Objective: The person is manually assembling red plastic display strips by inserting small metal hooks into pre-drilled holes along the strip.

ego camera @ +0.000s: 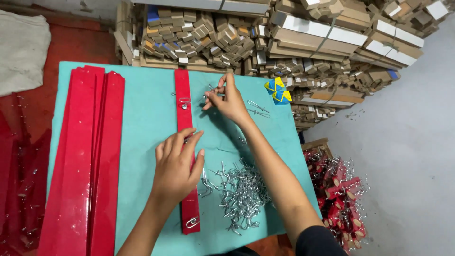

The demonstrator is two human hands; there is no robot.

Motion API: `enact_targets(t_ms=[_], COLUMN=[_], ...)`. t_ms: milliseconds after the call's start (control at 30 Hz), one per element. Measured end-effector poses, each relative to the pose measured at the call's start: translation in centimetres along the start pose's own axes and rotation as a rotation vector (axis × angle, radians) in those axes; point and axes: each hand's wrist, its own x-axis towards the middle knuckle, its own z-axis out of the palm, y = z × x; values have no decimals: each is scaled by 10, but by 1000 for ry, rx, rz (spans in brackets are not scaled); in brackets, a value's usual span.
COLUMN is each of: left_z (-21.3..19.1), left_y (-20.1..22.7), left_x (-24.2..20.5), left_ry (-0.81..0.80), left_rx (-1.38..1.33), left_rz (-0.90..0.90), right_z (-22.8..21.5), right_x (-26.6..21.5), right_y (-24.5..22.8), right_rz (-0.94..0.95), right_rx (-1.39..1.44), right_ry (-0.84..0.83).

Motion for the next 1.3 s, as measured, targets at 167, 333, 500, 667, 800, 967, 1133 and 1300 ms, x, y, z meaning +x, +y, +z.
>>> enact_targets(t_ms=[167, 333, 500, 667, 800, 967, 1133, 1300], left_z=[14, 36, 32, 33, 32, 31, 33, 33], left_y=[-7, -20, -17, -17, -17, -17, -17, -14], left_x=[-2, -13, -12, -11, -10, -9, -11, -9], left_ry=[-202, -54, -65, -66, -59, -62, -59, -42], left_rx=[21, 227, 219, 216, 211, 209, 202, 193], left_rz=[-84, -23, -26, -30, -30, -32, -31, -17], right_z=[11, 16, 20, 21, 20, 17, 24, 31], right_x=[59, 84, 85, 87, 85, 89, 90, 102], right_y=[22, 27, 18, 17, 9, 18, 10, 7], right_rz=[-37, -45, -25, -14, -41, -28, -132, -132], right_rx=[-15, -56, -238, -321, -326, -250, -446, -555], right_ry=[-37, -71, -27, 11, -2, -21, -26, -110])
